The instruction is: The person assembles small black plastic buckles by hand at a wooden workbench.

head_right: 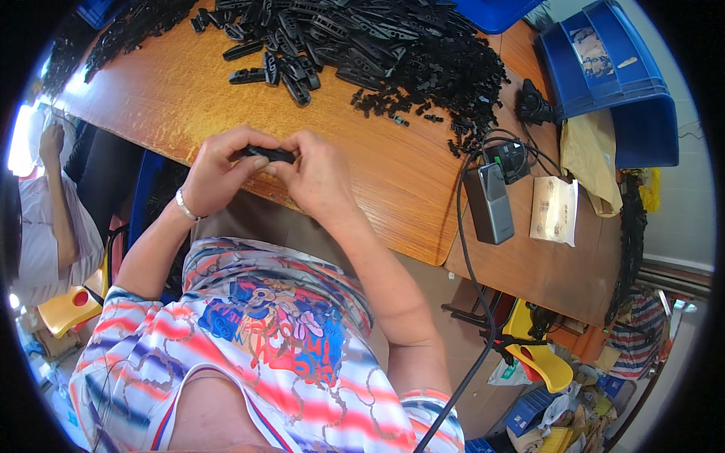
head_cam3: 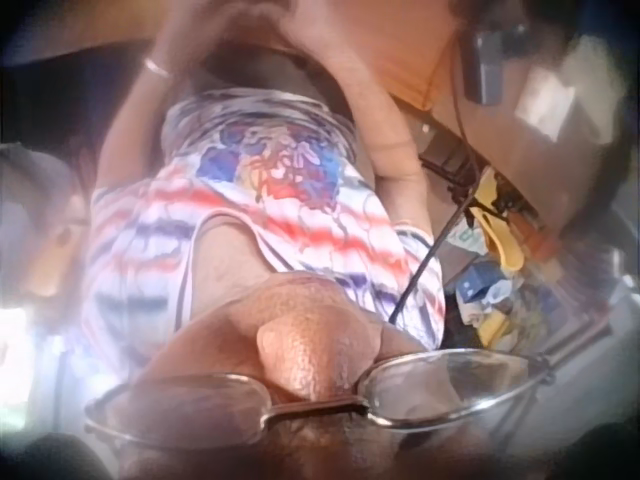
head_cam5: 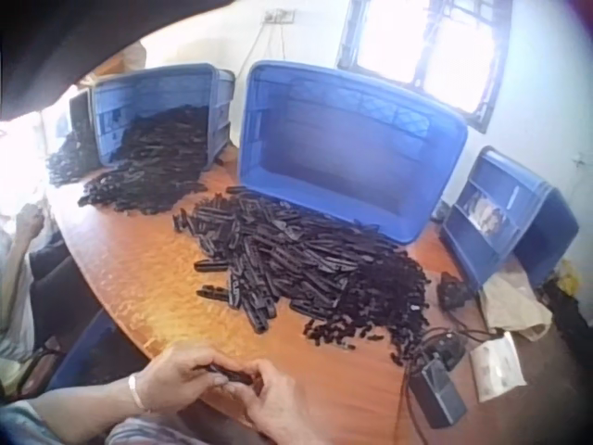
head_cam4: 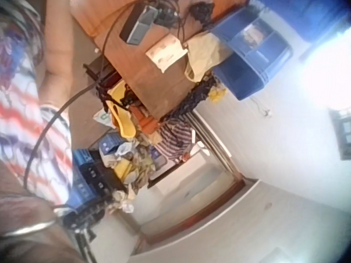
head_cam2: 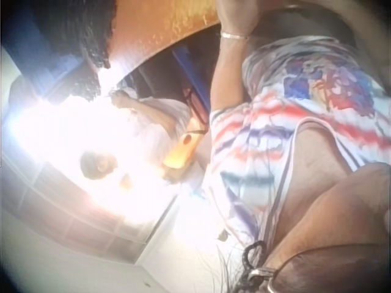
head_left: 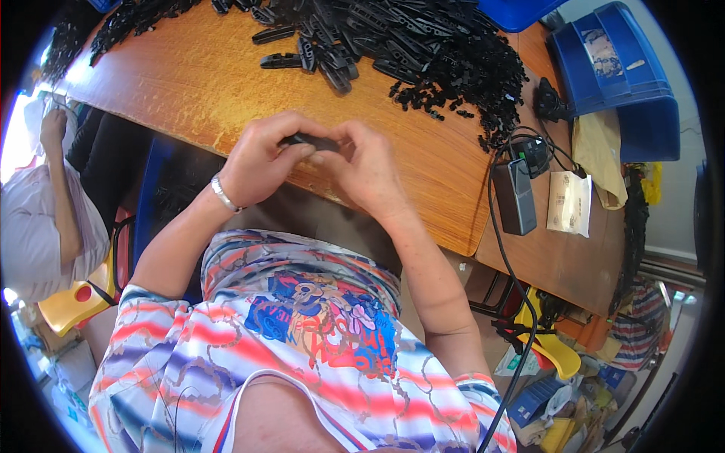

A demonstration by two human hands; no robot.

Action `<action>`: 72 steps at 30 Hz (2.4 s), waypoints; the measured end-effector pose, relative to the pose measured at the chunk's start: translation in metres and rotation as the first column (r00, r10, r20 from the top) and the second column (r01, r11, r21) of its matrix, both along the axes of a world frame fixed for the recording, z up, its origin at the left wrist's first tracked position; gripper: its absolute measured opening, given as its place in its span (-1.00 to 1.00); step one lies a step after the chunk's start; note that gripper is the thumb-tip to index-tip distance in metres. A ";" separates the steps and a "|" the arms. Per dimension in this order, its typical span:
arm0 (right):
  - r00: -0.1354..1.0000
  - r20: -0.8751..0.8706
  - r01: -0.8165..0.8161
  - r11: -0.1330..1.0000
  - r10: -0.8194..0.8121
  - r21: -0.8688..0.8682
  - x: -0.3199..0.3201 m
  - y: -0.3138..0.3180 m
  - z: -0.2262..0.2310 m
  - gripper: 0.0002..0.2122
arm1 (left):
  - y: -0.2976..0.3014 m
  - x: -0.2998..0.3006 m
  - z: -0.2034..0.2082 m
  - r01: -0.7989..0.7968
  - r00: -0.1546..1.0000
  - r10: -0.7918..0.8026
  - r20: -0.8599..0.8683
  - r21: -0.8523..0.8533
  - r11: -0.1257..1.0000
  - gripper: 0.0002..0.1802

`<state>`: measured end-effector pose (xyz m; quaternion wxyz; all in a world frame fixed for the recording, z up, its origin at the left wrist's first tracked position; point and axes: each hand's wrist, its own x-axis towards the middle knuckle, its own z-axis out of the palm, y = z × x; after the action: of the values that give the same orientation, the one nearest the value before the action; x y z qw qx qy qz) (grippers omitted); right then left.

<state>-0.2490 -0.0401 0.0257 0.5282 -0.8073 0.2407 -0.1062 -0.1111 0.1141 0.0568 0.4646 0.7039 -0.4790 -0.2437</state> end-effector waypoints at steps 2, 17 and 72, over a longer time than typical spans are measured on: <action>0.996 0.049 -0.070 0.997 0.069 0.036 0.002 0.003 -0.015 -0.72 | 0.014 0.010 0.006 0.005 0.999 -0.010 0.039 0.137 0.991 -0.67; 0.995 0.002 0.067 0.649 -0.100 -0.758 0.001 -0.107 0.002 -0.82 | -0.004 0.124 -0.031 -0.301 0.736 0.245 0.631 -0.019 0.953 -0.64; 0.860 0.496 0.096 0.915 0.122 -0.391 0.007 -0.037 0.017 -0.88 | -0.050 0.026 -0.035 -0.080 0.950 0.052 -0.308 -0.079 0.994 -0.69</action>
<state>-0.2424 -0.0766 0.0423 0.3960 -0.8428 0.0598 -0.3594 -0.0851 0.0640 0.0223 0.5724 0.6514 -0.3882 -0.3119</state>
